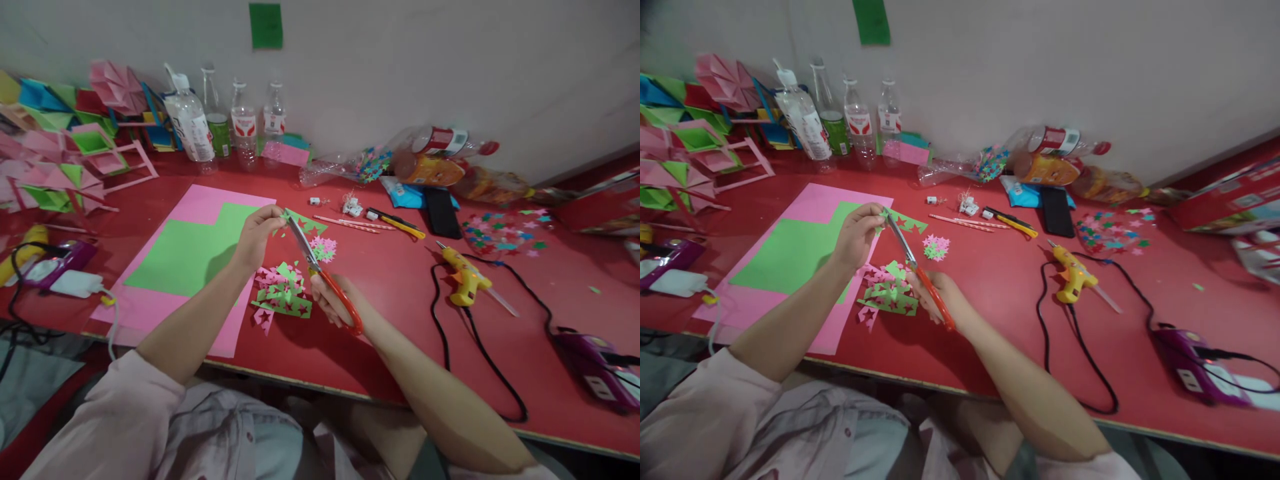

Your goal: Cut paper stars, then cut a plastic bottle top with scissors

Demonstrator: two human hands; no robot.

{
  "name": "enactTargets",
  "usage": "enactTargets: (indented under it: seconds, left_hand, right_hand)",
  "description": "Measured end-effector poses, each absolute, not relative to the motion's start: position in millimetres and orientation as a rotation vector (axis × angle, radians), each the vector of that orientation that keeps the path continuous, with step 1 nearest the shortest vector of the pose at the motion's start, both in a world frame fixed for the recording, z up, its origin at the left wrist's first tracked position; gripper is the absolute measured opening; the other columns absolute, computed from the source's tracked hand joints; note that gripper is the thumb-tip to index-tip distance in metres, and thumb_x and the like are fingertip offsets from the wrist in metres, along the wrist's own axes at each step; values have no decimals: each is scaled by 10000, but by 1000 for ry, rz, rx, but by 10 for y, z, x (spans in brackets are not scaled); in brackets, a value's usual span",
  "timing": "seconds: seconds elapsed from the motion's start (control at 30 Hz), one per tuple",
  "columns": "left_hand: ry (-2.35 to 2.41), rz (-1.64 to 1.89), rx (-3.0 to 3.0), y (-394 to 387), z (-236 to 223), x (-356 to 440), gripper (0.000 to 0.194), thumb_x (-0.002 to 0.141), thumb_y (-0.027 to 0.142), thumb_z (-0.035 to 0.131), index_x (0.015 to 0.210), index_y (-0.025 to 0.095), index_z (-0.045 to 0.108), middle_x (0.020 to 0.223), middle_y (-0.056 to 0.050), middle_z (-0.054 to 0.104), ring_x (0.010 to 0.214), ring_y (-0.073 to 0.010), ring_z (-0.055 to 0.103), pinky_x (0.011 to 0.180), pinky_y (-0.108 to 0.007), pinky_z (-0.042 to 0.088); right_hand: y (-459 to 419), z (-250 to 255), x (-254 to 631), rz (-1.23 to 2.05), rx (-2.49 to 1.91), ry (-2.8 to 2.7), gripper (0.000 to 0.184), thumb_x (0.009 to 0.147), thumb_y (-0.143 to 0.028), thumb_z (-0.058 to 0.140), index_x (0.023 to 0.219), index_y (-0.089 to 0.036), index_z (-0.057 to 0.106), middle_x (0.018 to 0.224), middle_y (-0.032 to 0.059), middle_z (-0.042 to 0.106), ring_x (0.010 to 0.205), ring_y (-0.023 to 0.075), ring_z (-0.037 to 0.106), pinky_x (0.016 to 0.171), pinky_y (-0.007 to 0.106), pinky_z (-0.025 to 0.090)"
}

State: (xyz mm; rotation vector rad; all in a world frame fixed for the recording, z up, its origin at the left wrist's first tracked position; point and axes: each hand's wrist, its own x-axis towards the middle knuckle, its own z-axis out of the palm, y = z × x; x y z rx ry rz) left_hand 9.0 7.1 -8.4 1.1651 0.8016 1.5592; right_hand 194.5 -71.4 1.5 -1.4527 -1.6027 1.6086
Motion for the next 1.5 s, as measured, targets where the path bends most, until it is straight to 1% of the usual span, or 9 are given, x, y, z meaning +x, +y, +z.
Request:
enactTargets:
  seconds: [0.37,0.57,0.73,0.83,0.97,1.2,1.33,1.4,1.5]
  left_hand:
    - [822,1558,1173,66,-77,84,112,657,207,599,579,181,522,635,41,480,648,-86,446,693,-259,369]
    - [837,1532,1086,40,-39,113,101,617,206,626,565,182,543,592,55,503,611,-77,466,679,-246,384]
    - [845,1335,1054,8,-50,158,84,605,201,625,555,180,561,548,53,529,590,-81,497,649,-237,400]
    - [883,1221,1065,-14,-95,209,90,606,213,643,563,182,570,556,49,543,609,-93,505,674,-249,417]
    - [903,1129,1145,-29,-175,281,115,638,251,650,584,184,574,582,43,553,644,-108,513,724,-266,421]
    - [1112,1081,1501,112,-266,237,129,721,298,590,650,192,568,778,10,567,802,-151,528,829,-308,411]
    - [1275,764,1908,166,-338,279,154,780,231,545,633,188,543,776,-13,511,815,-175,525,833,-340,436]
    - [1321,623,2098,168,-369,349,166,826,188,487,699,185,595,837,-41,537,848,-187,533,837,-351,448]
    - [1374,467,2369,180,-377,462,254,892,209,421,846,175,669,917,-92,572,908,-226,527,849,-383,438]
  right_hand:
    - [-700,9,1938,1601,-1471,-1558,493,819,-662,554,622,-227,431,331,-99,353,235,59,324,270,186,290]
    - [-664,-16,1970,1482,-1318,-1425,484,817,-673,541,653,-223,470,351,-101,377,265,68,363,350,220,391]
    - [-562,-76,2035,1304,-1272,-1308,465,782,-596,645,593,-229,430,358,-97,382,290,75,390,403,241,432]
    - [-507,-111,2060,1383,-1192,-1289,502,805,-572,625,521,-233,386,349,-88,360,288,71,376,407,248,423]
    - [-488,-133,2059,1496,-1157,-1276,384,723,-485,718,619,-229,451,360,-123,371,282,66,353,394,239,399]
    - [-496,-79,2081,1367,-1147,-1196,277,715,-411,681,732,-231,472,363,-146,366,283,67,346,407,239,391]
    - [-428,-52,2133,1280,-1111,-1062,276,707,-399,672,705,-237,449,364,-136,369,294,69,342,387,237,364]
    - [-387,-54,2156,1296,-1077,-1006,285,700,-401,673,702,-242,437,359,-135,361,293,70,330,375,235,349]
    - [-349,-67,2172,1322,-1041,-971,292,691,-408,672,706,-243,431,352,-140,338,288,68,318,369,230,340]
